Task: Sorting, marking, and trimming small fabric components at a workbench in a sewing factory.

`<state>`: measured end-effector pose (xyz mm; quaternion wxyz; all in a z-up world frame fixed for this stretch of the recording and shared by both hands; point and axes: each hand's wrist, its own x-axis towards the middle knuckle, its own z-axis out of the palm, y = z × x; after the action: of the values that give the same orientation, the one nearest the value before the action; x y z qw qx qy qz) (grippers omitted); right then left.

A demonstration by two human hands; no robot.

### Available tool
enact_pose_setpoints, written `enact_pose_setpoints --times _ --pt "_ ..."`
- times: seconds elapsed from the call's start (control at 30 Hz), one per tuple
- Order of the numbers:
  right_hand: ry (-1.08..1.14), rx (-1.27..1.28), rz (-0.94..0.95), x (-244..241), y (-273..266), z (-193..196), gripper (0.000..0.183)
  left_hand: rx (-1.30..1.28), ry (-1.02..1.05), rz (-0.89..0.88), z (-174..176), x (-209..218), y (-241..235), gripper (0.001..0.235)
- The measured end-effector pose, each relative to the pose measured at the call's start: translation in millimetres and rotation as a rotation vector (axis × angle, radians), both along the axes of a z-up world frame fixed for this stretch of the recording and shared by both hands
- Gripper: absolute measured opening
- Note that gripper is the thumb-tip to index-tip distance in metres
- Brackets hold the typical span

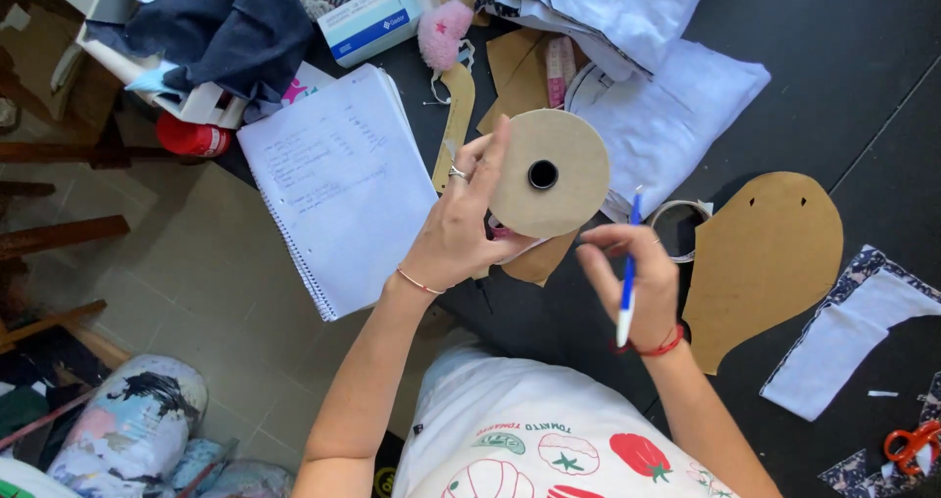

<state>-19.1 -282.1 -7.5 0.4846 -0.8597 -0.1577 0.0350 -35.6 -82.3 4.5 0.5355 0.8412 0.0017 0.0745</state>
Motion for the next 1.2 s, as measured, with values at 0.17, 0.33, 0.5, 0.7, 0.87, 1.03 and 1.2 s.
enact_pose_setpoints --times 0.17,0.33,0.5,0.7,0.87,1.03,1.2 --pt "-0.052 0.156 0.008 -23.1 13.7 -10.7 0.043 -0.038 0.031 0.030 -18.4 -62.5 13.8 0.093" --pt "-0.164 0.229 0.074 -2.4 25.9 -50.2 0.072 0.407 0.143 -0.152 -56.8 -100.2 11.2 0.090" --pt "-0.175 0.191 -0.016 4.5 62.3 -23.9 0.038 0.661 -0.192 0.119 -79.7 -87.3 2.9 0.024" --pt "-0.211 -0.002 -0.040 8.5 74.6 -1.2 0.036 0.368 -0.279 0.456 -60.5 -73.3 19.4 0.014" --pt "0.077 0.061 -0.216 18.4 70.3 3.1 0.034 0.231 -0.162 0.710 -40.4 -71.4 66.6 0.019" --pt "0.380 0.111 -0.397 10.8 40.5 3.3 0.032 0.237 -0.074 0.806 -53.0 -69.2 101.7 0.024" --pt "0.801 0.212 -0.611 -7.5 3.8 3.9 0.030 0.106 0.025 0.804 -48.7 -66.7 96.7 0.045"
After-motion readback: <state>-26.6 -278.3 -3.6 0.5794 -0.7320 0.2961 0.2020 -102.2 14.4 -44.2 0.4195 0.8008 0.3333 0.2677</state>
